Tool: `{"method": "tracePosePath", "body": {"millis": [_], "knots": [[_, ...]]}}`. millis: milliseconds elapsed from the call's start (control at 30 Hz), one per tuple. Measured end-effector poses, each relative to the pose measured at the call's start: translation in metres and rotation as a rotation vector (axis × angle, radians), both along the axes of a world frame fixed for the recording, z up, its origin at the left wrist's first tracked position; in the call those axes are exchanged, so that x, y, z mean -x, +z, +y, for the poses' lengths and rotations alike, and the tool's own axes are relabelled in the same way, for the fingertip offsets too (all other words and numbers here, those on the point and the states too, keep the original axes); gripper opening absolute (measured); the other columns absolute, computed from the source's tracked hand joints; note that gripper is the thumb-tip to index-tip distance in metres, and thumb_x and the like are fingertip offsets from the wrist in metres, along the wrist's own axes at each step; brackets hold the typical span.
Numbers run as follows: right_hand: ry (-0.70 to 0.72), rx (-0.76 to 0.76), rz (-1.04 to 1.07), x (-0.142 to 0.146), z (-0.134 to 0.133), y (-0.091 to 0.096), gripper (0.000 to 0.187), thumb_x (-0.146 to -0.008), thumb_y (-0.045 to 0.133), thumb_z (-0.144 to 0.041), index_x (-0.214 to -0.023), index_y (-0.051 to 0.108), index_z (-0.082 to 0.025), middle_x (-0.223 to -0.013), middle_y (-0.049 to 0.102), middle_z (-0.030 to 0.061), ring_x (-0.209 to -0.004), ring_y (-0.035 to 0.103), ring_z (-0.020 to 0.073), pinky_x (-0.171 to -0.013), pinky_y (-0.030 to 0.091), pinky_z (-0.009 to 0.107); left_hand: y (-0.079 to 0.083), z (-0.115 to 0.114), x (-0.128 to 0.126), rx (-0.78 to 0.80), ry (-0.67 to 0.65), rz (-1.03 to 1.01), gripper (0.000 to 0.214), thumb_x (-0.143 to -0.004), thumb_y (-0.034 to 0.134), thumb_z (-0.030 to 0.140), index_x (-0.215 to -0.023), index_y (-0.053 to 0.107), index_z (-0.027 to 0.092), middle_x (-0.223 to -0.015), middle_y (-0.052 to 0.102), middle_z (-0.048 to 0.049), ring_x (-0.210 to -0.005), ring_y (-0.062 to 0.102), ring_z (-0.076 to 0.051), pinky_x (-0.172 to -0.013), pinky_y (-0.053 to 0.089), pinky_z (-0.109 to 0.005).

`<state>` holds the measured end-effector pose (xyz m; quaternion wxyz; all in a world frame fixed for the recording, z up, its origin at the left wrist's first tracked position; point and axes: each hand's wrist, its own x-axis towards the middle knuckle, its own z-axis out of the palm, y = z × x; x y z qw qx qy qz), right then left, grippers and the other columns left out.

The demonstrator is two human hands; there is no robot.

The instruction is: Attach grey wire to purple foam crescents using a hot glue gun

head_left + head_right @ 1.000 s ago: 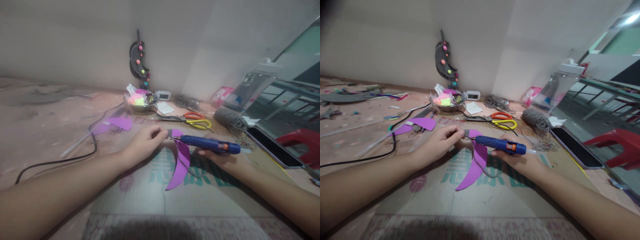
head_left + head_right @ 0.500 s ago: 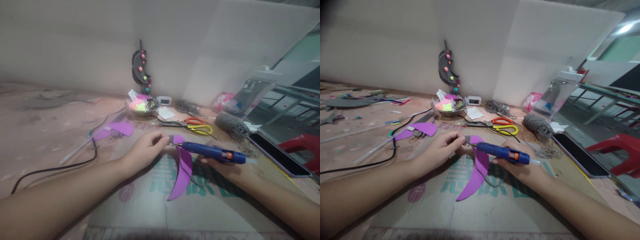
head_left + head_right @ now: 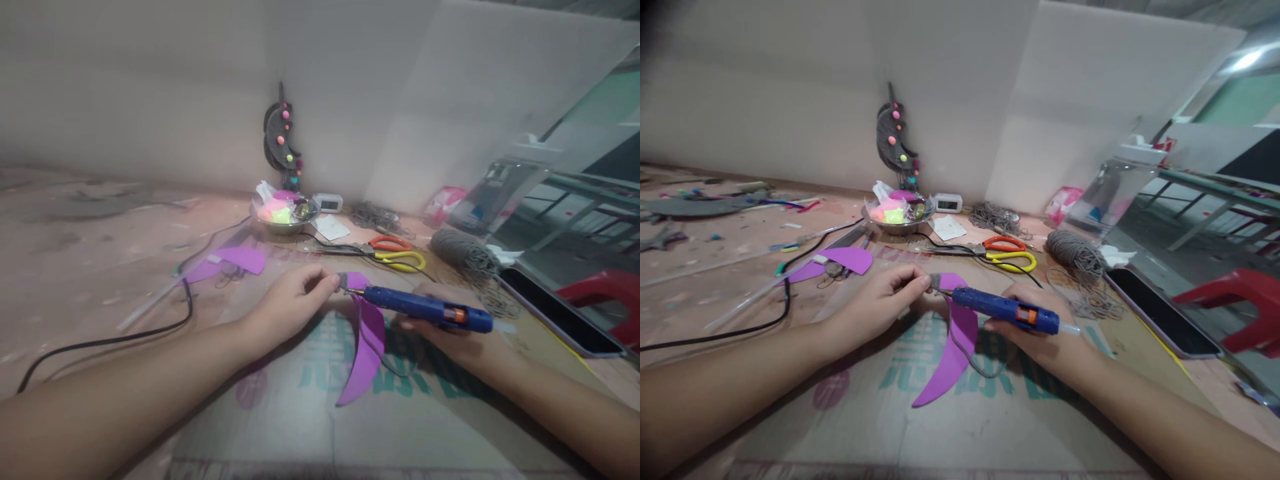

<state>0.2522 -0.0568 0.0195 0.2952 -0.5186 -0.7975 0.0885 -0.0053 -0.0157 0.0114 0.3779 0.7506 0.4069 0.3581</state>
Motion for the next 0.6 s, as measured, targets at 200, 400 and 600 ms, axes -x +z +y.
{"method": "tracePosePath", "body": {"millis": [200,400,600], "knots": [[-0.005,-0.028,-0.005,0.0015,-0.0013,0.0027,0.026,-0.076,0.068,-0.045,-0.066,0.061,-0.022,-0.058,0.062,0.0005,-0.054,0.056,0.0161,-0.050,0.039,0.027,-0.0016,-0.0008,0.0005,-0.003,0.001,0.012,0.031,-0.092,0.046,0.036,-0.068,0.051,0.016,-0.065,0.050,0.0034,-0.064,0.047,-0.012,-0.059,0.033,-0.023],[-0.013,-0.017,-0.038,-0.0008,-0.0031,0.0021,0.024,-0.078,0.067,-0.042,-0.067,0.060,-0.021,-0.060,0.060,0.0002,-0.056,0.056,0.0159,-0.052,0.039,0.028,-0.0021,0.0008,0.0007,-0.009,-0.006,0.008,0.031,-0.092,0.045,0.036,-0.069,0.052,0.016,-0.066,0.050,0.0032,-0.064,0.047,-0.012,-0.060,0.034,-0.023],[-0.028,-0.029,-0.039,-0.0006,-0.0024,0.0023,0.022,-0.077,0.068,-0.040,-0.069,0.061,-0.021,-0.062,0.061,-0.0004,-0.057,0.056,0.0157,-0.053,0.041,0.027,-0.0007,-0.0001,0.0011,-0.010,-0.012,0.017,0.031,-0.092,0.046,0.036,-0.068,0.051,0.016,-0.065,0.050,0.0030,-0.064,0.047,-0.012,-0.059,0.034,-0.023]]}}
